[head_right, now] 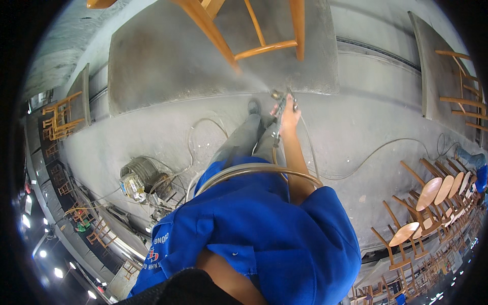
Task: The person uses a spray gun to apply finish to wooden chairs in a workshop. They rotate and reposition each chair to coat all sides, then move to the next chair and repeat the process.
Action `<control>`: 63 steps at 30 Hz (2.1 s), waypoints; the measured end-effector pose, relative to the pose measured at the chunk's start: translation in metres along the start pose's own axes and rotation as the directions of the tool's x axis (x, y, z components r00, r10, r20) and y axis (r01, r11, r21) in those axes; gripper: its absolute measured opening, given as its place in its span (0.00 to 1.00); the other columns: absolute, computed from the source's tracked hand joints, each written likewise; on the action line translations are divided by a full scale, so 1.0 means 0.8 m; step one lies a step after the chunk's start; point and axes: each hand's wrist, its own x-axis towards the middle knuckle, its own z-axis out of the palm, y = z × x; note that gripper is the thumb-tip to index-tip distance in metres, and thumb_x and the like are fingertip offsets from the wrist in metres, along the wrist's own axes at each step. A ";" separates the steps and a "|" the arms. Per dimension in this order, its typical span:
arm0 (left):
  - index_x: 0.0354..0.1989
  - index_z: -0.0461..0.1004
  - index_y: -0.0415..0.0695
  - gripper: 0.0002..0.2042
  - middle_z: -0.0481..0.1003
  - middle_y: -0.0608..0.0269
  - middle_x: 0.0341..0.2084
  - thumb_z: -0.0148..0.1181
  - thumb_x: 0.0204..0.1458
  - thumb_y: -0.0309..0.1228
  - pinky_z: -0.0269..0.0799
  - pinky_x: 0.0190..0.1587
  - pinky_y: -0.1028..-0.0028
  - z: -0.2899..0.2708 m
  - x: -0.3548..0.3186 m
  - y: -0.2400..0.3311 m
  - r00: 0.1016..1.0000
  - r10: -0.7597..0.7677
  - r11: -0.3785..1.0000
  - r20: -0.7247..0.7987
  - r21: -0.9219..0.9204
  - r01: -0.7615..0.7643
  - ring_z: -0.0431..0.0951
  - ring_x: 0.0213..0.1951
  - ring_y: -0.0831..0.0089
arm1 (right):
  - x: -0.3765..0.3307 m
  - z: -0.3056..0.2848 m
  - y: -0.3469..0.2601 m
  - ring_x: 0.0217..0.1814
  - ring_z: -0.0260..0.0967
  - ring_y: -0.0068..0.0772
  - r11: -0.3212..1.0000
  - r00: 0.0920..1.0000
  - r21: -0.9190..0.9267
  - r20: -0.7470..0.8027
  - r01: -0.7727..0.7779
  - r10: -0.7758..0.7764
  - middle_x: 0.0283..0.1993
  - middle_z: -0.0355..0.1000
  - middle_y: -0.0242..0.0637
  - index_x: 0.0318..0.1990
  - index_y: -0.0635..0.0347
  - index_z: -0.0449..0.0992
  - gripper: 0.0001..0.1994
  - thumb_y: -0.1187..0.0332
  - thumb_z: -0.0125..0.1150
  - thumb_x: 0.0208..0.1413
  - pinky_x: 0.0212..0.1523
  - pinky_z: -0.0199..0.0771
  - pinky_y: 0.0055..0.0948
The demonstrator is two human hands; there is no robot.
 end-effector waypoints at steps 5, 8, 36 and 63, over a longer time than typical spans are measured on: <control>0.37 0.79 0.38 0.21 0.78 0.61 0.26 0.56 0.61 0.47 0.69 0.36 0.70 -0.006 0.055 -0.002 0.997 -0.073 0.997 -0.027 -0.021 0.073 0.73 0.30 0.75 | -0.017 -0.015 -0.004 0.20 0.69 0.25 0.974 0.992 -0.189 -0.009 0.124 -0.128 0.25 0.71 0.36 0.40 0.63 0.72 0.17 0.55 0.60 0.62 0.22 0.73 0.26; 0.39 0.80 0.37 0.21 0.78 0.60 0.27 0.55 0.61 0.47 0.70 0.38 0.70 -0.003 0.120 0.015 0.998 -0.055 0.998 -0.002 0.007 0.055 0.74 0.31 0.73 | -0.063 0.006 -0.058 0.24 0.70 0.24 0.921 0.954 -0.255 0.138 0.295 -0.267 0.27 0.73 0.37 0.43 0.67 0.74 0.16 0.59 0.57 0.64 0.27 0.74 0.25; 0.58 0.73 0.38 0.19 0.77 0.56 0.50 0.56 0.62 0.34 0.68 0.54 0.75 -0.170 0.197 0.563 -0.091 0.993 -0.090 -0.077 0.025 -0.996 0.75 0.51 0.74 | -0.320 0.071 0.124 0.35 0.77 0.31 0.909 0.875 -0.030 -0.257 0.416 -0.410 0.35 0.77 0.39 0.46 0.65 0.73 0.22 0.52 0.45 0.69 0.35 0.72 0.26; 0.49 0.75 0.38 0.15 0.76 0.57 0.48 0.62 0.57 0.32 0.67 0.58 0.68 0.056 0.291 0.448 0.017 0.924 0.010 0.381 0.020 -1.000 0.74 0.54 0.67 | -0.359 0.060 -0.150 0.30 0.72 0.26 0.468 0.475 0.113 -0.046 0.876 -0.879 0.32 0.72 0.36 0.47 0.64 0.71 0.44 0.25 0.34 0.56 0.18 0.56 0.17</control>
